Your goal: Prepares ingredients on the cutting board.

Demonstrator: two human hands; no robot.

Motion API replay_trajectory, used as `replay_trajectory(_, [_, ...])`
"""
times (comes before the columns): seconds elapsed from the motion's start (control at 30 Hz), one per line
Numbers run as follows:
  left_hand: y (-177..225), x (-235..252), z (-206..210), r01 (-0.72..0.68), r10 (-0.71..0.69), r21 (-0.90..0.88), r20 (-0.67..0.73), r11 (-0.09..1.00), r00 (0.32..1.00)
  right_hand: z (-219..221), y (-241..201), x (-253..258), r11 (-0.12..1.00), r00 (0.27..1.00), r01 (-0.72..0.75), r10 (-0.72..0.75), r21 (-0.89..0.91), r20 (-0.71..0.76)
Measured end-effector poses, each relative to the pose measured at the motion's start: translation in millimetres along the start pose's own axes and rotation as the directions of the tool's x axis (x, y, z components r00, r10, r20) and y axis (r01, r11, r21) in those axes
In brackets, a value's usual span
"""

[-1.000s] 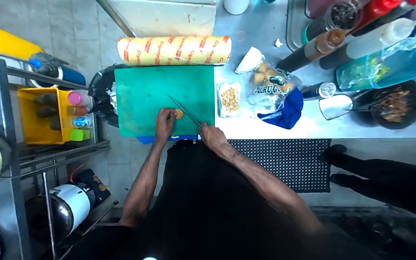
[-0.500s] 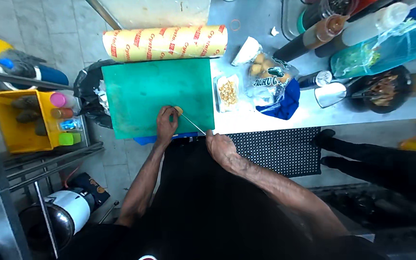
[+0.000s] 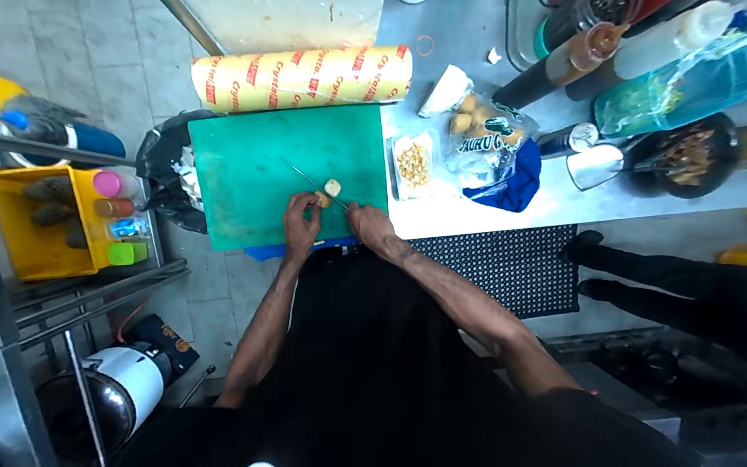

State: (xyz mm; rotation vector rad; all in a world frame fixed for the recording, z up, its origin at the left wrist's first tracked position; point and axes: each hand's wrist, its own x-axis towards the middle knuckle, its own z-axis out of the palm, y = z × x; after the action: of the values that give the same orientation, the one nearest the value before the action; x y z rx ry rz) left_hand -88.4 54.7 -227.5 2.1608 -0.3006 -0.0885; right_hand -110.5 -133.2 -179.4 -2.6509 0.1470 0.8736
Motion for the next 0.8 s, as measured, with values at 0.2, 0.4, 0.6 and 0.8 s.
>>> replay_trajectory(0.2, [-13,15,7,-0.006,0.006,0.019,-0.033,1.0,0.999,-36,8,-76,0.996,0.991,-0.046,0.055,-0.078,0.123])
replay_trajectory(0.4, [-14,16,10,0.0,0.0,-0.007,-0.043,1.0,0.999,-21,2,-77,0.986,0.976,-0.132,0.147,-0.101,0.159])
replay_trajectory(0.6, [-4,0,-3,-0.004,0.004,-0.004,0.059,1.0,0.998,22,-13,4,0.999,1.0,-0.012,0.011,-0.035,-0.022])
replay_trajectory(0.8, [-5,-3,-1,-0.016,0.016,0.005,0.001,1.0,1.0,-4,9,17,0.996,1.0,-0.007,0.009,0.088,-0.021])
